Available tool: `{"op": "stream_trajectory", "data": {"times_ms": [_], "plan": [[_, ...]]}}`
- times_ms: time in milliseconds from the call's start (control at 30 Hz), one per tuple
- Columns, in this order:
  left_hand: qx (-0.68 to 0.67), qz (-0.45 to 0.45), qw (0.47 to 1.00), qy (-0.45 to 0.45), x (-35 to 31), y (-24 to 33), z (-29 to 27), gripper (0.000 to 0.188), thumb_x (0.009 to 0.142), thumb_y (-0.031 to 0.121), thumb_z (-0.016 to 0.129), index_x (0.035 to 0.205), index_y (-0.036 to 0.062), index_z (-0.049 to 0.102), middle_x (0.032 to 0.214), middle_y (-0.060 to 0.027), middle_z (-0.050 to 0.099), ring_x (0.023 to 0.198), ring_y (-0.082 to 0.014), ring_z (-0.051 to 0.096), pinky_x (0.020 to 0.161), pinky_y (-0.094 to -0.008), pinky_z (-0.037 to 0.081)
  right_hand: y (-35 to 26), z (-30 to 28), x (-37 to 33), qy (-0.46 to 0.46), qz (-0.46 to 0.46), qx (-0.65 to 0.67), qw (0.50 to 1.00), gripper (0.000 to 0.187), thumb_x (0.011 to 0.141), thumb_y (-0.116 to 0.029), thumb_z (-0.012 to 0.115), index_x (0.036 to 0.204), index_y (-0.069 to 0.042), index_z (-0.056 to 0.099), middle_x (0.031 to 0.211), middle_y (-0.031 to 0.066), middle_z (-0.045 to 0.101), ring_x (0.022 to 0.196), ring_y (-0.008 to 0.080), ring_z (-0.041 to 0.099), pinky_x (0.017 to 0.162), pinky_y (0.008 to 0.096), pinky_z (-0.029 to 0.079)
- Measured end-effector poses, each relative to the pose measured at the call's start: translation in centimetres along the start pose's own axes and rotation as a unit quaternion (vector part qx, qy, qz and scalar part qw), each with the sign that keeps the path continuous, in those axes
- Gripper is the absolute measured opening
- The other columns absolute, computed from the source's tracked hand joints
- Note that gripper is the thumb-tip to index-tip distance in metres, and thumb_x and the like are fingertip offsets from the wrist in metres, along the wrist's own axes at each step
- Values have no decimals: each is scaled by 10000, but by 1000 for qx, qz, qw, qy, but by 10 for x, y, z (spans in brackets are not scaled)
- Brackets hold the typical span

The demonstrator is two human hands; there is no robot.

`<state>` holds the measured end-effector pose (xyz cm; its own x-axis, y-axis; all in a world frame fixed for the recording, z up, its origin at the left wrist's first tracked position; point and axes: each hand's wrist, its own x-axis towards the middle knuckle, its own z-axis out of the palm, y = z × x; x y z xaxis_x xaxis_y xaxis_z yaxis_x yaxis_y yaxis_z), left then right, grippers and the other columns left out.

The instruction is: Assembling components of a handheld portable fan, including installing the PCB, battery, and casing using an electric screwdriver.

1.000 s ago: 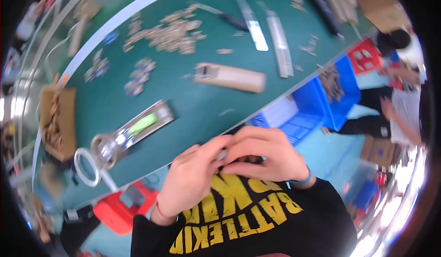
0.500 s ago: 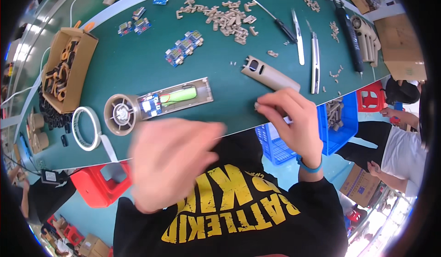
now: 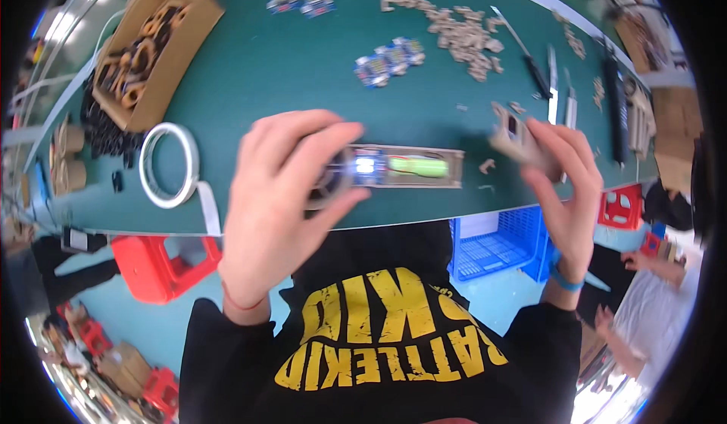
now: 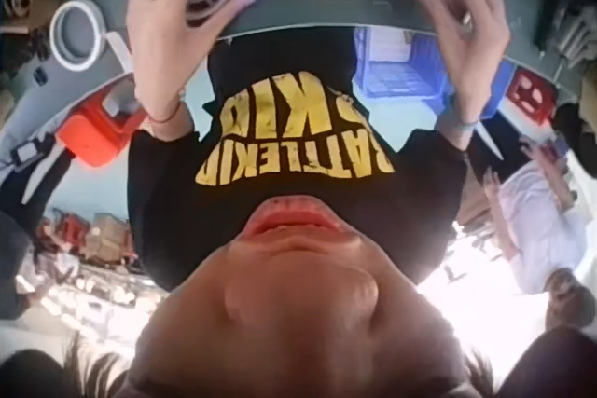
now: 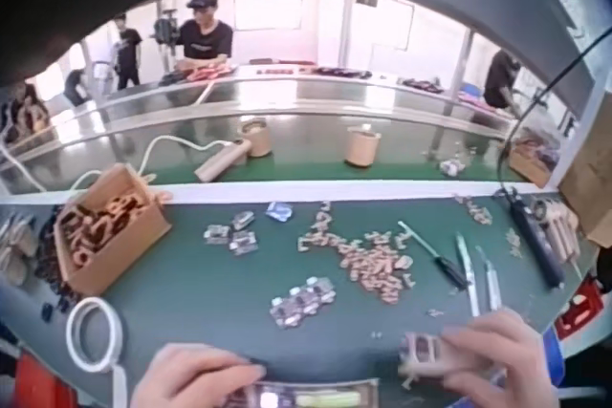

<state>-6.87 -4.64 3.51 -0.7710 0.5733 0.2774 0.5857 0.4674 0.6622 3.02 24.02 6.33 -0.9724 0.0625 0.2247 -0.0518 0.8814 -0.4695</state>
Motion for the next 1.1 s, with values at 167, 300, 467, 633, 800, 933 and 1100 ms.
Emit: {"op": "stream_trajectory", "data": {"times_ms": [167,300,467,633,800,933,1100], "plan": [[-50,-8,999,-8,-5,-5,8,611,619,35,833,1183,99,608,1163,-71,561,1086,-308,517,915,-411,441,-39,13,21,-99,-145,51,983,547,636,-48,809,1171,-82,698,1087,108,637,939,267,613,727,328,506],[-59,-4,998,-15,-4,-8,7,630,613,28,833,1194,100,601,1163,-71,551,1100,-312,503,927,-414,433,-44,34,30,-132,-148,36,980,541,616,-68,837,1142,-101,715,1054,86,639,900,260,600,688,330,507],[-62,1,998,-17,-3,-7,5,639,566,9,856,1161,79,633,1150,-91,556,1037,-280,563,843,-366,493,-42,39,32,-118,-165,32,979,537,620,-85,841,1143,-111,717,1027,79,636,860,249,596,658,338,502],[-89,-10,996,-10,-3,-9,12,630,565,7,860,1150,67,633,1148,-103,555,996,-261,589,803,-350,511,-49,41,35,-118,-191,3,975,530,619,-110,837,1135,-103,717,1011,81,630,817,244,592,628,344,489],[-79,-11,997,19,-3,-5,14,561,577,-6,853,1094,47,640,1105,-113,570,955,-255,605,788,-340,510,-52,39,37,-114,-206,-1,972,523,622,-117,829,1131,-84,713,1002,90,627,798,240,593,612,344,480],[-105,-5,994,21,-2,-9,14,532,582,-14,847,1069,47,642,1088,-110,576,941,-248,605,781,-334,509,-51,38,40,-132,-209,-1,969,512,633,-108,826,1130,-76,711,977,94,627,778,243,601,606,339,482],[-109,-7,993,37,-2,-8,17,512,586,-5,851,1049,52,642,1062,-100,584,936,-245,606,795,-336,502,-39,39,49,-183,-126,160,962,487,651,-87,818,1126,-89,711,936,87,623,763,246,608,629,344,490]]}}
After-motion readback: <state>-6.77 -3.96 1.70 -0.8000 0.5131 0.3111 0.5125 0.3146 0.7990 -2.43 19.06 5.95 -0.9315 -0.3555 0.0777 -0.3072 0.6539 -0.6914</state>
